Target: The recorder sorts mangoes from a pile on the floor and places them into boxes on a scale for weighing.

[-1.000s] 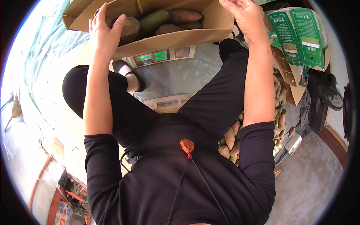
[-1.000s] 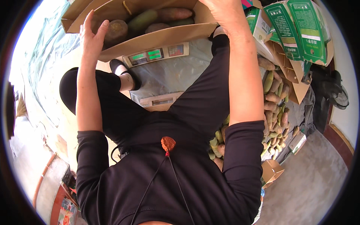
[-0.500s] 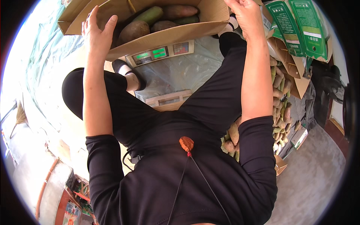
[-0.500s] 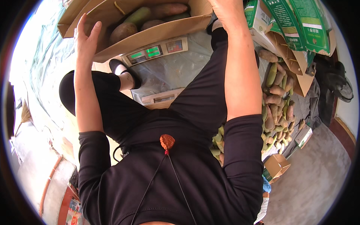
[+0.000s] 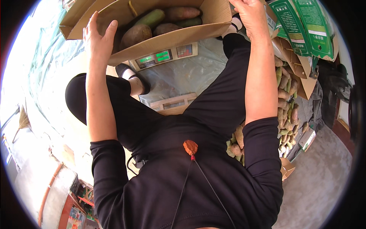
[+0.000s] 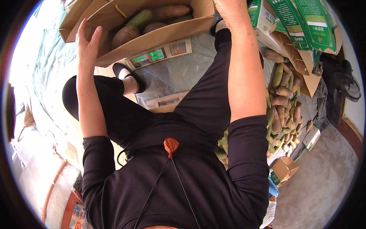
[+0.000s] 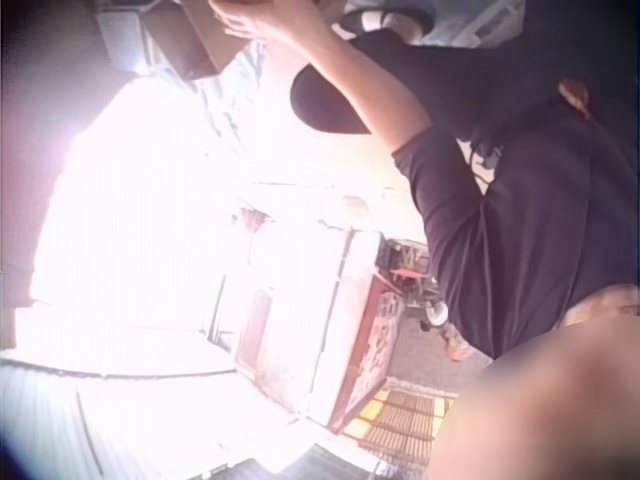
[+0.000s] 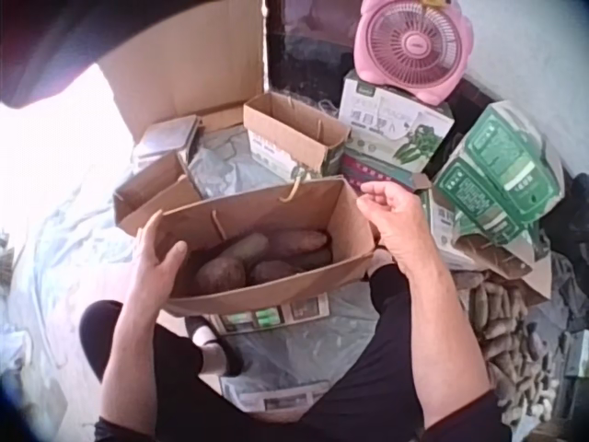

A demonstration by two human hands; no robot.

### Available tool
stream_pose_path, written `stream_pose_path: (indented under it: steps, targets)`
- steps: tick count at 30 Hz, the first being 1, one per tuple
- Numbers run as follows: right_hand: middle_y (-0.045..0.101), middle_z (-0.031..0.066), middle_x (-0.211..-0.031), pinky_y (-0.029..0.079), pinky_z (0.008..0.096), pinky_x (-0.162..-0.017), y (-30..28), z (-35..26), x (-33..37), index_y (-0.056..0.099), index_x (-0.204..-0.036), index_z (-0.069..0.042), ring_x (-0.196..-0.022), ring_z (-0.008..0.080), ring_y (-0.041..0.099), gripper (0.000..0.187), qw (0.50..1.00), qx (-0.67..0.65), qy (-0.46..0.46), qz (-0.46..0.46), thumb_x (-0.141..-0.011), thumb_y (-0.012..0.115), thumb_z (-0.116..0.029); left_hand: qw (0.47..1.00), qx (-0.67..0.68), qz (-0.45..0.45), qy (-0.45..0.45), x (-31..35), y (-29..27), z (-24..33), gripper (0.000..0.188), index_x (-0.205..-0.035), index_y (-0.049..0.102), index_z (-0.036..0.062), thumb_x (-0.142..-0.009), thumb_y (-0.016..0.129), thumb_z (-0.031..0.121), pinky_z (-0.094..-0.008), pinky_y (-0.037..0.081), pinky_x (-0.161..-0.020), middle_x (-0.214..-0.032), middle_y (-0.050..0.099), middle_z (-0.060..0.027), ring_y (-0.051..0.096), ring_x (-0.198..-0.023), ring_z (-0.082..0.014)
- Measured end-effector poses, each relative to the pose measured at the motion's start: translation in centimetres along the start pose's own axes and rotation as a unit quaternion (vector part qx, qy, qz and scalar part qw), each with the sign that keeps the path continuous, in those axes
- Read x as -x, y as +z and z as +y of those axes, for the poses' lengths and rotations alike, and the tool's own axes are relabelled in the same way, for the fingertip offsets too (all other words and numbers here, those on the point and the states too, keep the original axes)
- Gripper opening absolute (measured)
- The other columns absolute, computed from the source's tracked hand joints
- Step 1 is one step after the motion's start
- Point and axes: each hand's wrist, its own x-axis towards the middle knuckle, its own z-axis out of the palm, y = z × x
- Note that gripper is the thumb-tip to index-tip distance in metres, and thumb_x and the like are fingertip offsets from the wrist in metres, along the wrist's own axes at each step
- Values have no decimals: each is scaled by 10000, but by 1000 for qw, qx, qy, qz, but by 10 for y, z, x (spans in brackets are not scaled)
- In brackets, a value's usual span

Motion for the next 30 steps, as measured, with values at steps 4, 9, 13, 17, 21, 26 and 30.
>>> stream_pose_path:
  steps: [4, 9, 13, 17, 21, 26, 30]
  targets:
    - [617, 52, -923, 475, 245, -751, -3, 7, -6, 589, -1097, 35, -839, 117, 576, 271, 1000, -4, -3, 12, -873, 631, -112, 1000, 4, 8, -21, 1, -3, -2, 688, -1382, 399, 113, -827, 624, 453, -442, 364, -1011, -1258, 480, -229, 436, -1216, -362]
    - [631, 69, -927, 481, 260, -746, -13, 10, -11, 585, -1108, 36, -842, 129, 587, 289, 1000, 21, 16, 14, -873, 631, -124, 996, 81, 21, -39, -3, -6, -7, 715, -1385, 378, 73, -820, 657, 411, -432, 352, -1026, -1336, 436, -221, 411, -1258, -351]
    - [645, 99, -935, 490, 277, -737, -9, 11, -8, 580, -1115, 45, -847, 153, 604, 329, 997, 72, 39, 17, -864, 647, -157, 991, 86, 32, -97, -1, -15, -16, 777, -1403, 322, 28, -814, 679, 386, -422, 339, -1041, -1416, 367, -212, 390, -1286, -340]
    - [655, 134, -941, 496, 314, -734, -9, 10, -7, 586, -1090, 63, -849, 201, 623, 384, 981, 180, 69, 10, -830, 681, -203, 986, 103, 33, -128, 2, -21, -28, 861, -1460, 208, 69, -834, 658, 452, -406, 387, -998, -1443, 335, -206, 441, -1242, -331]
    - [657, 161, -1051, 482, 314, -833, -26, 44, -30, 602, -1137, 18, -962, 203, 626, 586, 961, 261, 70, -58, -753, 734, -404, 974, 132, 16, -185, 4, -21, -38, 869, -1451, 203, 33, -822, 674, 404, -408, 384, -1003, -1408, 365, -241, 430, -1251, -349]
    - [680, 146, -865, 486, 328, -724, -15, 41, -27, 655, -966, 43, -795, 205, 637, 572, 942, 329, 47, -55, -754, 702, -485, 965, 100, -48, -236, 11, -26, -55, 856, -1419, 253, 10, -808, 690, 420, -386, 445, -927, -1362, 409, -245, 507, -1164, -329]
    - [670, 199, -872, 486, 425, -769, -12, 32, -29, 674, -844, -2, -885, 343, 640, 602, 889, 441, 79, -97, -724, 609, -588, 963, 83, -111, -232, 11, -31, -59, 654, -1143, 501, -90, -802, 694, 434, -360, 481, -773, -1001, 614, -207, 605, -897, -257]
